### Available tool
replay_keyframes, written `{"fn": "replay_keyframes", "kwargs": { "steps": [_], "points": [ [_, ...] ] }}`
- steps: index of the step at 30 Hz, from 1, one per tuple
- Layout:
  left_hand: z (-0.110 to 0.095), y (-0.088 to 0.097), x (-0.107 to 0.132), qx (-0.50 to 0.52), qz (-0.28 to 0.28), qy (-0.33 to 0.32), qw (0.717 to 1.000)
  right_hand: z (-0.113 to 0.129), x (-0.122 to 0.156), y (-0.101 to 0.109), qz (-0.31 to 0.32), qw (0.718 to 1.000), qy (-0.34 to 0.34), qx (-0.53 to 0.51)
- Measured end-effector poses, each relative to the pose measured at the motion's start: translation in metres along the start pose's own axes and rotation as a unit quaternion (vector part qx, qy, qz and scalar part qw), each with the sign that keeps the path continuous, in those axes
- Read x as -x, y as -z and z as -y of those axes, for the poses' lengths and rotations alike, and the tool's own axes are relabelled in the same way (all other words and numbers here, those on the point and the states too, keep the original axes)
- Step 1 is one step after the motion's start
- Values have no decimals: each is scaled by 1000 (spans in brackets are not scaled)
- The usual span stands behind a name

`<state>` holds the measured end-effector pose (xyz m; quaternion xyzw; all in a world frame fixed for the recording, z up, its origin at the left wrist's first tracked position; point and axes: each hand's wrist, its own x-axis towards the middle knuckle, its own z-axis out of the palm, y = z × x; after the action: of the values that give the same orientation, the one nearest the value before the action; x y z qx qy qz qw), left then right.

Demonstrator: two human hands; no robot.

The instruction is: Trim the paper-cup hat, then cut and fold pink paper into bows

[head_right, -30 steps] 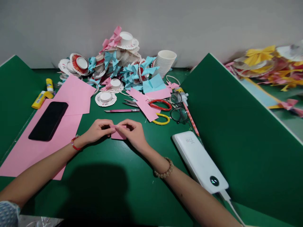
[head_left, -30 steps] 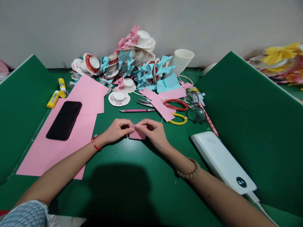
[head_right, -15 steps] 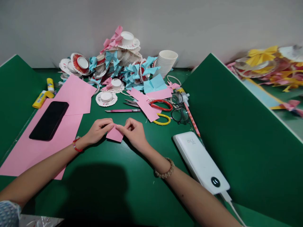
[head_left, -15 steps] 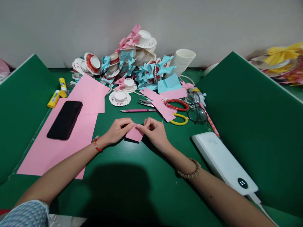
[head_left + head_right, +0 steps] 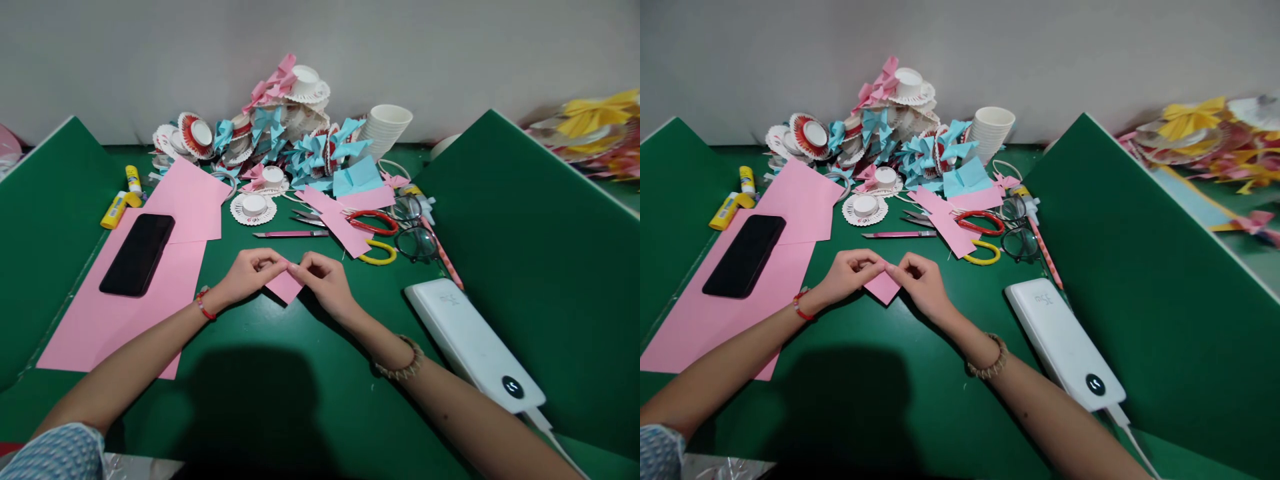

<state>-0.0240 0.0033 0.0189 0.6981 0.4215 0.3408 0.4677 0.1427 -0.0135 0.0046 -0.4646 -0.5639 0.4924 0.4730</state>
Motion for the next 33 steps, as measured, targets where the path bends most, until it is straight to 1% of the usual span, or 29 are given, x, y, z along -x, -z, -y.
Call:
{"fn": "replay_keyframes", "kwargs": {
  "steps": [1, 3, 5, 7, 9, 11, 15, 18, 20, 23, 25, 27, 30, 33],
  "points": [
    [-1, 1, -1, 3, 15, 7, 1000, 0, 0, 0, -7, 1000, 5, -3],
    [-1, 3, -3, -7, 43, -7, 999, 0, 0, 1, -14, 1000, 7, -11],
    [-2, 5, -4, -25, 59, -38, 997, 0, 0, 1, -4, 1000, -1, -19],
    [-2, 5, -3, -34, 77, -47, 995, 0, 0, 0, 14, 1000, -5, -16],
    [-2, 4, -2, -39, 104, -21, 994, 0, 1, 0, 24, 1000, 3, 1],
    [-1, 3, -1, -51, 117, 4, 992, 0, 1, 0, 18, 1000, 18, 17],
    [-1, 1, 0, -52, 98, 8, 994, 1, 2, 0, -7, 1000, 19, 2],
    [-1, 1, 0, -33, 97, 14, 995, 1, 2, 0, -15, 1000, 10, -9],
    [-2, 2, 0, -5, 100, 16, 995, 2, 2, 0, 0, 1000, 5, -13],
    [-2, 5, 0, 35, 105, 5, 994, 2, 2, 1, 38, 999, -2, -5],
    [-2, 6, -1, 28, 111, -10, 993, 3, 2, 1, 53, 999, -4, 9],
    [-2, 5, -1, -3, 109, -30, 994, 3, 2, 0, 60, 998, -11, 16],
    [0, 1, -1, -37, 66, -60, 995, 3, 1, -1, 52, 998, -28, -2],
    [3, -4, 0, -25, -8, -71, 997, 3, 0, -1, 27, 999, -25, -31]
  ]
}}
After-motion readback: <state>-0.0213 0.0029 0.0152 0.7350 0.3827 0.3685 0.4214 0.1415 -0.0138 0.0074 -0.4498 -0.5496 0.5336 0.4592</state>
